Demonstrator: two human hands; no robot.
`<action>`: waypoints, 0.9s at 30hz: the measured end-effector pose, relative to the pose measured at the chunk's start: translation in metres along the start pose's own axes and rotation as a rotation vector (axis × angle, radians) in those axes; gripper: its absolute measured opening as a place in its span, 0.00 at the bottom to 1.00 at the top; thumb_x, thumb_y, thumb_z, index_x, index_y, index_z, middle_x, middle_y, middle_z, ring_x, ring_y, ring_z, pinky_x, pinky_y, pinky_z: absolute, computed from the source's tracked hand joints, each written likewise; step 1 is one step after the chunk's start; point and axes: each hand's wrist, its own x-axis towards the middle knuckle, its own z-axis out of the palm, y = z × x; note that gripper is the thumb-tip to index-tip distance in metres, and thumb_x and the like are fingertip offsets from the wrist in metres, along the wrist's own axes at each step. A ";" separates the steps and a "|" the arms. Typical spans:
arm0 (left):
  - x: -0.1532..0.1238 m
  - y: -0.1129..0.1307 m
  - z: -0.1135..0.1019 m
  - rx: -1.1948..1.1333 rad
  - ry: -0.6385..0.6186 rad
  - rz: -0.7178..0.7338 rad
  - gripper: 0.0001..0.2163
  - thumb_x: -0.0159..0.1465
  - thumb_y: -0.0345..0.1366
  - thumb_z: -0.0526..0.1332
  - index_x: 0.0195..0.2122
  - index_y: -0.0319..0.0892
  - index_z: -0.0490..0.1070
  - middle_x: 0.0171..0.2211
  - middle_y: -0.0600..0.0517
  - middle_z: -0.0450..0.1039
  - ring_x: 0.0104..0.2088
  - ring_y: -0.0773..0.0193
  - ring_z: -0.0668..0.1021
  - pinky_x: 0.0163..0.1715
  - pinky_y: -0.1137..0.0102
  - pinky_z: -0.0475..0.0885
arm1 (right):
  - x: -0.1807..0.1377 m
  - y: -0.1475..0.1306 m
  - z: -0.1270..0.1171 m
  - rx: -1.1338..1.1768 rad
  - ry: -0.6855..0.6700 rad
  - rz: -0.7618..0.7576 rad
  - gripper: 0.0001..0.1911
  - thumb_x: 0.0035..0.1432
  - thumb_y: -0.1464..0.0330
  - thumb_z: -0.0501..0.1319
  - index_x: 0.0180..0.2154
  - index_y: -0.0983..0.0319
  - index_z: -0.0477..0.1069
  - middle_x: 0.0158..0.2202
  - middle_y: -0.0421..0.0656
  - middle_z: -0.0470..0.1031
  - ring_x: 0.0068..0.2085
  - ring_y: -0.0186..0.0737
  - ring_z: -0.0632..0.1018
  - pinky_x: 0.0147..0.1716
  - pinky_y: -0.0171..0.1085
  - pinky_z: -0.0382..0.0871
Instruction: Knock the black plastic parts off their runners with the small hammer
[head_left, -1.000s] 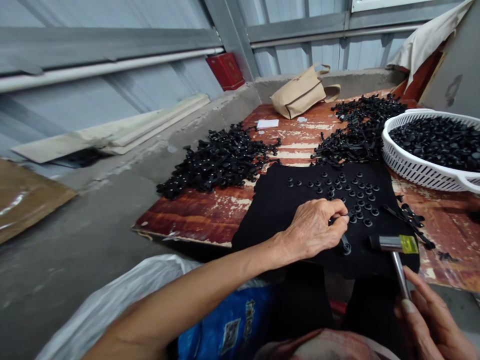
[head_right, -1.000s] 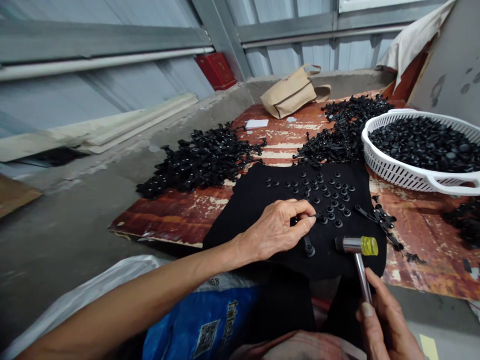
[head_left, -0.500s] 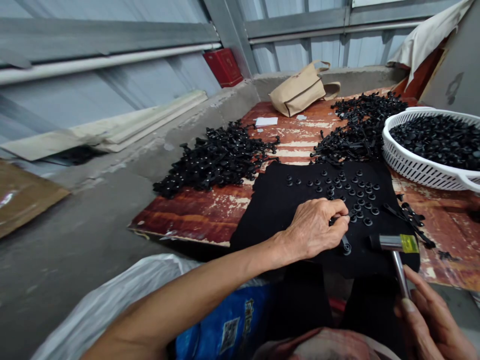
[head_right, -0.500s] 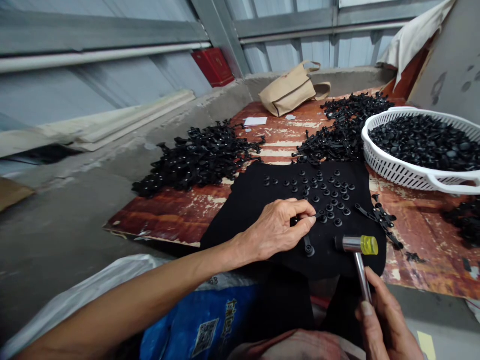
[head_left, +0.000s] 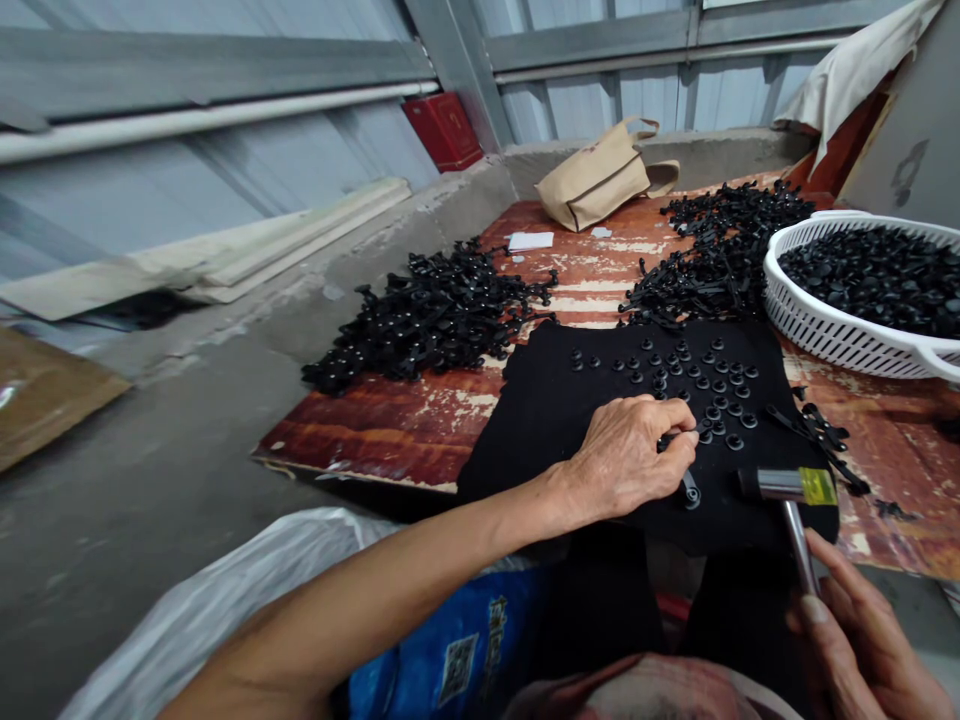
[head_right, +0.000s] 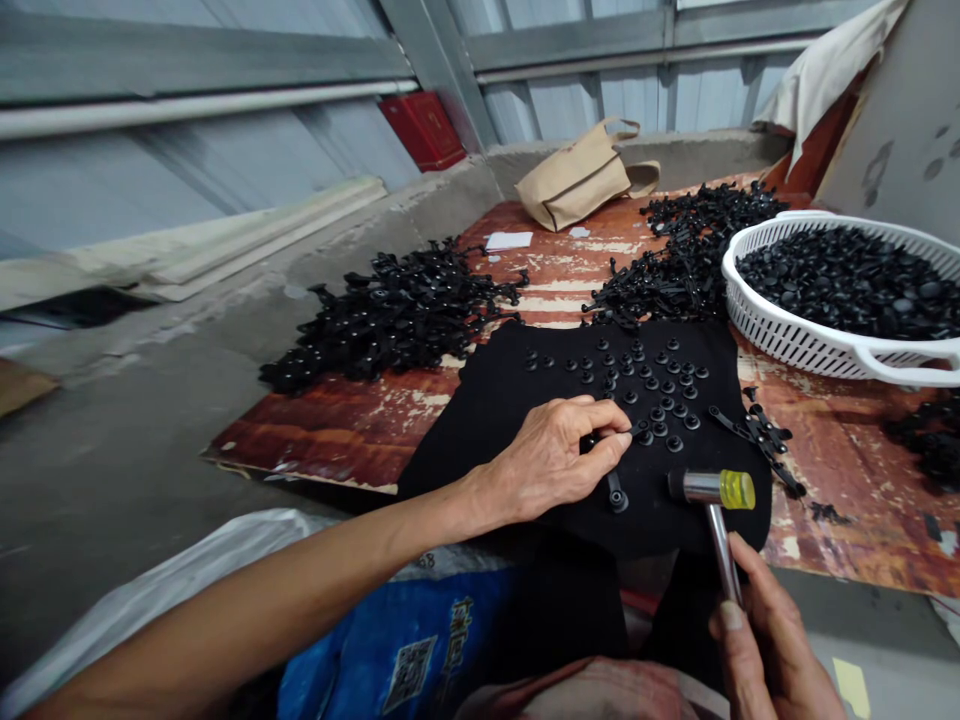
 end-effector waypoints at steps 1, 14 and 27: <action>0.000 0.000 0.000 0.002 -0.001 0.002 0.09 0.61 0.35 0.55 0.32 0.44 0.75 0.27 0.54 0.75 0.30 0.65 0.75 0.36 0.70 0.67 | 0.000 0.000 0.000 0.000 -0.002 -0.002 0.23 0.61 0.63 0.59 0.58 0.55 0.67 0.53 0.44 0.74 0.53 0.42 0.75 0.57 0.40 0.60; 0.000 0.001 -0.001 -0.008 -0.017 0.007 0.08 0.61 0.34 0.55 0.32 0.43 0.75 0.28 0.54 0.76 0.32 0.64 0.74 0.36 0.69 0.66 | -0.002 -0.005 0.002 0.075 0.000 0.070 0.22 0.60 0.62 0.60 0.57 0.53 0.68 0.55 0.42 0.73 0.55 0.40 0.74 0.58 0.36 0.57; 0.001 -0.001 0.000 0.069 -0.007 0.061 0.09 0.62 0.34 0.54 0.31 0.43 0.74 0.30 0.53 0.77 0.30 0.65 0.76 0.35 0.70 0.67 | 0.004 -0.006 -0.005 -0.084 -0.018 -0.014 0.20 0.60 0.61 0.60 0.54 0.51 0.71 0.55 0.38 0.74 0.55 0.43 0.73 0.58 0.37 0.58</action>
